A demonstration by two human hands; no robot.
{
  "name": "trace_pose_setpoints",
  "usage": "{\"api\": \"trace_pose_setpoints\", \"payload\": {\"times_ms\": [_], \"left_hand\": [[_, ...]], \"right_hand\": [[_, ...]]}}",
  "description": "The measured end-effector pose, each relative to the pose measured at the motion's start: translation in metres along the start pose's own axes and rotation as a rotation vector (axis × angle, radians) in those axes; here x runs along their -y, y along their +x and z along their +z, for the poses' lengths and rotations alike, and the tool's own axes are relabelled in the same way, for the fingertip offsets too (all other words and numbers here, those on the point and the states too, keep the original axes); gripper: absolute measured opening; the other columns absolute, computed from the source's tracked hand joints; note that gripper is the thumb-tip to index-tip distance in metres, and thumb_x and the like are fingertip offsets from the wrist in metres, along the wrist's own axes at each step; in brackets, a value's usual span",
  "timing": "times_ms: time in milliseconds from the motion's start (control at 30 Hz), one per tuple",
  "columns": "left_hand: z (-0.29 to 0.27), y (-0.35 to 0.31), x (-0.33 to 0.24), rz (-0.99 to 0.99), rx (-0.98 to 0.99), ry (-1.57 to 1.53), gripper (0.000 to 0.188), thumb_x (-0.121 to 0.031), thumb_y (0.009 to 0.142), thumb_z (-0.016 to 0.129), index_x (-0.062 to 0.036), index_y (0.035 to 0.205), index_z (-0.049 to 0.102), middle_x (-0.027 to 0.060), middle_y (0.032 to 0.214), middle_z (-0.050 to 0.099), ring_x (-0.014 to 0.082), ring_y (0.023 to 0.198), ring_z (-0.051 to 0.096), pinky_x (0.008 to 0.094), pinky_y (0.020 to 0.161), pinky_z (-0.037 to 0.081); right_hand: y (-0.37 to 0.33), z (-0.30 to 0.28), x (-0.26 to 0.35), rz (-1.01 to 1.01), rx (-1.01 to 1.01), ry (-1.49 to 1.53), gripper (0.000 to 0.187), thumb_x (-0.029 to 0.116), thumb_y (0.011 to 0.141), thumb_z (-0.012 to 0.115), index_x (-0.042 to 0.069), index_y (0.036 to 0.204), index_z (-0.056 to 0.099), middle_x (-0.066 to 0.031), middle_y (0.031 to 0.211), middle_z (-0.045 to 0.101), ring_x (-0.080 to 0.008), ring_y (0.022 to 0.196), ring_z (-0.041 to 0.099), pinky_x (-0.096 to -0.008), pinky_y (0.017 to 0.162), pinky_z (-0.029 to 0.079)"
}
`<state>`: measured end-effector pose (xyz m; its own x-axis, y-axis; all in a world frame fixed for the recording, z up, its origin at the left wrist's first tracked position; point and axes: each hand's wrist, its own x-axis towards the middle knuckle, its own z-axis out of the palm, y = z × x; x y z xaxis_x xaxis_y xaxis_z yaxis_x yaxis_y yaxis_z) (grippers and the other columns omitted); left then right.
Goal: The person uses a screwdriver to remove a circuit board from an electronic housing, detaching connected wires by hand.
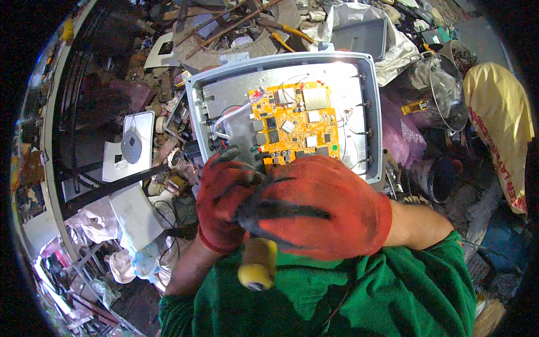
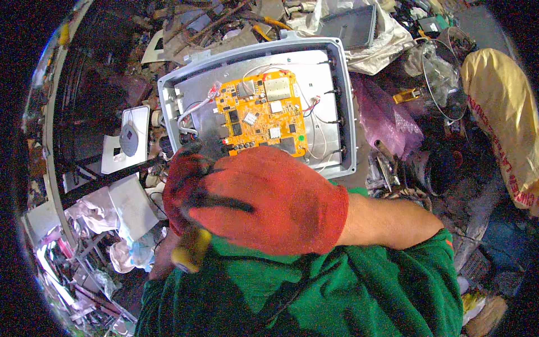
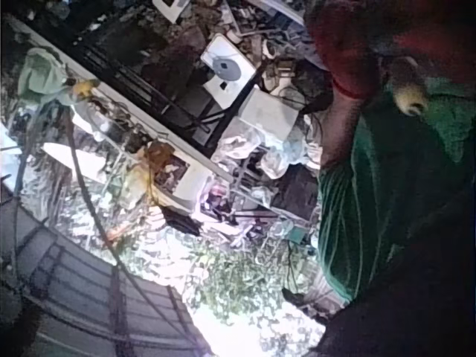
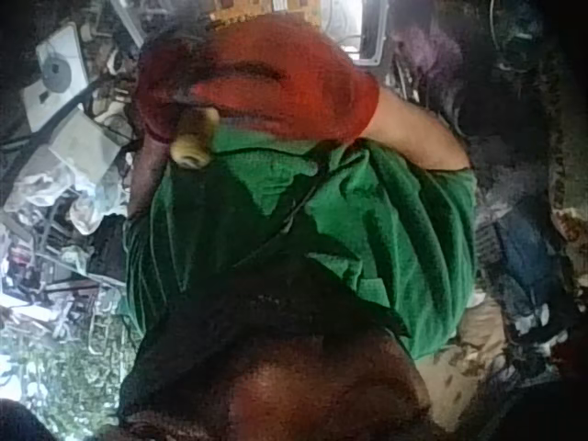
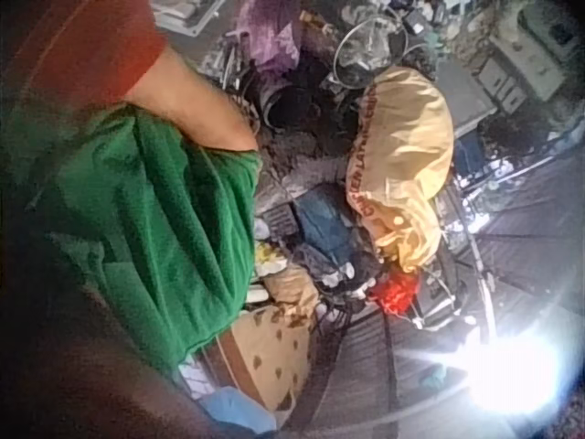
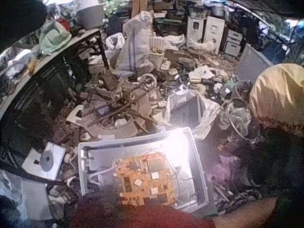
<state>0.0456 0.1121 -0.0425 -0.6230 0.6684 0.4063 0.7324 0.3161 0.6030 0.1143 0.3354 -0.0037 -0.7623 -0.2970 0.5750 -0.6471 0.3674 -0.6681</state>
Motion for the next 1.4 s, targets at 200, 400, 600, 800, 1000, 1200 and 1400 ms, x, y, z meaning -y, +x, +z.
{"api": "trace_pose_setpoints", "payload": {"times_ms": [200,400,600,800,1000,1200,1400], "left_hand": [[0.008,0.005,-0.01,-0.096,-0.101,-0.018,0.03,-0.018,0.067,0.079,-0.0092,0.085,0.057,0.0107,0.097,0.069,0.037,0.098,0.068,0.0559,0.1,0.05],[0.003,0.009,-0.012,-0.062,0.028,0.122,0.028,-0.019,0.071,0.079,-0.0108,0.096,0.069,0.0086,0.106,0.07,0.0328,0.107,0.067,0.0549,0.109,0.041],[0.0,0.003,-0.008,-0.103,0.099,-0.006,0.024,-0.024,0.073,0.078,-0.0117,0.092,0.071,0.0063,0.108,0.071,0.0309,0.112,0.065,0.0539,0.112,0.037],[0.009,-0.001,-0.002,-0.197,0.008,-0.008,0.03,-0.027,0.069,0.08,-0.0108,0.093,0.071,0.0059,0.107,0.07,0.032,0.111,0.064,0.0539,0.112,0.037],[0.0,0.001,-0.008,-0.149,0.116,0.178,0.068,-0.034,0.061,0.088,-0.0092,0.12,0.067,0.0151,0.132,0.057,0.0386,0.127,0.052,0.0554,0.111,0.037],[-0.006,0.006,-0.006,-0.094,0.223,0.269,0.062,-0.032,0.065,0.088,-0.0078,0.118,0.067,0.0133,0.128,0.058,0.0369,0.125,0.052,0.0523,0.108,0.039],[-0.006,0.009,-0.014,-0.143,0.243,0.264,0.058,-0.032,0.066,0.087,-0.0131,0.119,0.07,0.0109,0.13,0.057,0.0359,0.126,0.051,0.0533,0.112,0.034]], "right_hand": [[0.0,0.002,-0.012,0.014,0.026,0.025,0.043,0.013,0.07,0.084,0.005,0.111,0.072,-0.0123,0.106,0.069,-0.0307,0.086,0.068,-0.0408,0.07,0.054],[-0.002,0.001,-0.021,0.005,0.073,0.018,0.04,0.012,0.071,0.083,0.005,0.109,0.071,-0.0111,0.102,0.07,-0.031,0.081,0.068,-0.0419,0.068,0.053],[-0.008,0.007,-0.021,-0.02,0.029,0.01,0.039,0.012,0.072,0.082,0.004,0.108,0.071,-0.0119,0.104,0.071,-0.0315,0.086,0.068,-0.0427,0.071,0.054],[-0.011,0.01,-0.026,0.017,0.059,0.027,0.041,0.012,0.072,0.081,0.004,0.111,0.07,-0.0163,0.105,0.071,-0.0348,0.091,0.069,-0.0464,0.076,0.056],[-0.033,-0.012,-0.027,0.348,0.014,0.22,0.058,0.026,0.077,0.08,0.006,0.128,0.064,-0.0157,0.115,0.071,-0.035,0.103,0.07,-0.0445,0.091,0.055],[-0.06,-0.019,-0.022,0.524,-0.309,0.526,0.07,0.005,0.081,0.082,-0.001,0.14,0.045,-0.0153,0.125,0.066,-0.0244,0.112,0.067,-0.0412,0.098,0.055],[-0.067,-0.014,-0.022,0.599,-0.443,0.496,0.068,0.008,0.082,0.083,-0.002,0.138,0.045,-0.0152,0.122,0.066,-0.0257,0.113,0.066,-0.041,0.098,0.054]]}}
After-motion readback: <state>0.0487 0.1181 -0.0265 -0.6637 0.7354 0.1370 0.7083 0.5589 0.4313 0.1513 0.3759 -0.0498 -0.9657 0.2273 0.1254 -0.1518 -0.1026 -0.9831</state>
